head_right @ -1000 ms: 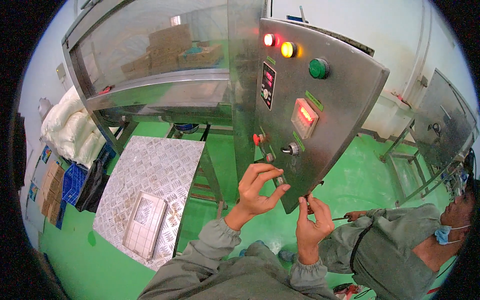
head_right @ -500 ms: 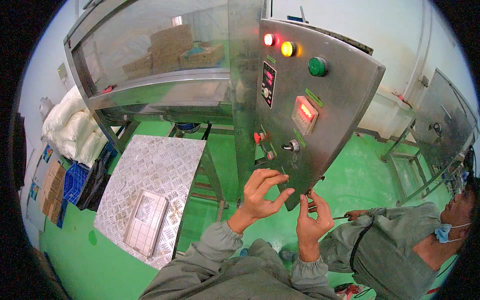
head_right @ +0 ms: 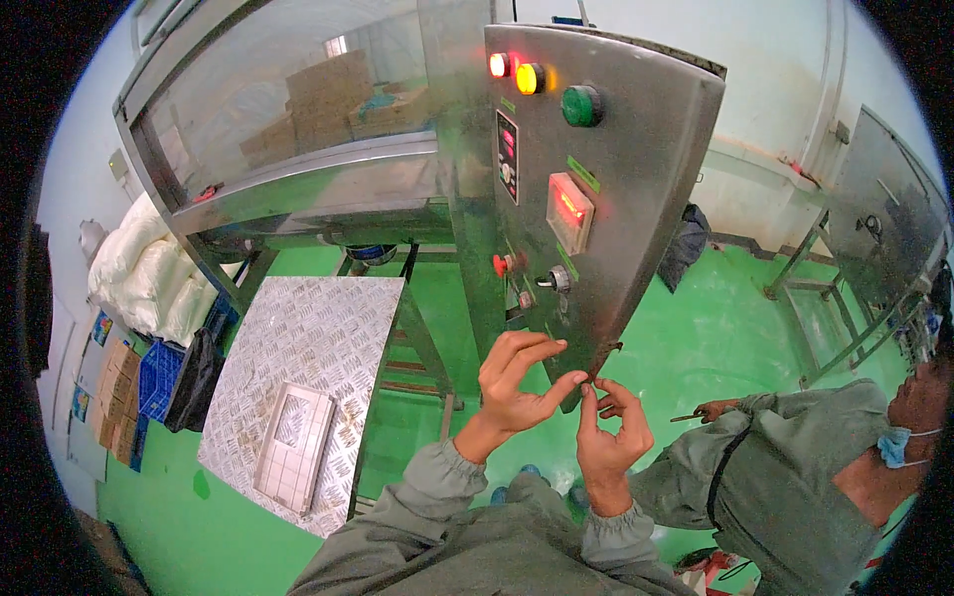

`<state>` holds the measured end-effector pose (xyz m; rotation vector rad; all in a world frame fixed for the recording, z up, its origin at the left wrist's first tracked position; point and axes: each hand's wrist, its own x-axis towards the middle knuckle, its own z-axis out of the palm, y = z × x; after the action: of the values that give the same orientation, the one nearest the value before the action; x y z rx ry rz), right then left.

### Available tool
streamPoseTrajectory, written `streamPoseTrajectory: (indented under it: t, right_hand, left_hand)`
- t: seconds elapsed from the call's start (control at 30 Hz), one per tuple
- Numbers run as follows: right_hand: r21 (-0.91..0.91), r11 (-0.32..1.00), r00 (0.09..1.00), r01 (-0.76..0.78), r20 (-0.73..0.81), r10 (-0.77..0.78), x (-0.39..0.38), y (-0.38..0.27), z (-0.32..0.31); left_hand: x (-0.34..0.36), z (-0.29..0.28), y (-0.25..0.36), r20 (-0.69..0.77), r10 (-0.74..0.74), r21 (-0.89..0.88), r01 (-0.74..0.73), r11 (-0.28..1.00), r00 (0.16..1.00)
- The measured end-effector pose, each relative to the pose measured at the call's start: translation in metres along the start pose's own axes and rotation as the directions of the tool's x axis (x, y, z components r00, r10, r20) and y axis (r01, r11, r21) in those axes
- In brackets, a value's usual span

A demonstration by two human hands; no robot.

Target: Perform maintenance and troubleshooting on an industrial control panel and electrical components.

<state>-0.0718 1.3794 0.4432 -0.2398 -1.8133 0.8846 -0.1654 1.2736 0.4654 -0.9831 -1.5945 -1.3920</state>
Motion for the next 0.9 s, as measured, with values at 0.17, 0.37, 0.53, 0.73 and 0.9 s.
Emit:
streamPoseTrajectory:
  t: [0.17, 0.37, 0.53, 0.73, 0.9]
  right_hand:
    - [0.0, 1.0, 1.0, 0.025, 0.011, -0.025, -0.0031, 0.0029, -0.0004]
    - [0.025, 0.999, 1.0, 0.027, -0.002, -0.027, -0.004, 0.0028, 0.0012]
    - [0.05, 0.998, 0.999, 0.035, 0.01, -0.035, -0.0034, 0.0004, 0.0012]
    - [0.051, 0.998, 0.999, 0.043, 0.028, -0.045, -0.0056, 0.0017, 0.0018]
    - [0.05, 0.998, 0.999, 0.047, 0.021, -0.048, -0.005, 0.0021, 0.0024]
  left_hand:
    - [-0.0044, 0.0059, -0.0006, -0.011, 0.002, 0.01, -0.002, 1.0, 1.0]
    - [-0.0031, 0.0042, 0.0007, -0.014, 0.005, 0.008, -0.005, 1.0, 1.0]
    - [-0.0015, 0.0031, 0.0015, -0.018, 0.012, 0.021, -0.012, 1.0, 1.0]
    - [-0.0016, 0.003, 0.0004, -0.024, 0.007, 0.01, -0.006, 1.0, 1.0]
    - [-0.0017, 0.0043, 0.0006, -0.033, 0.016, 0.011, -0.015, 1.0, 0.999]
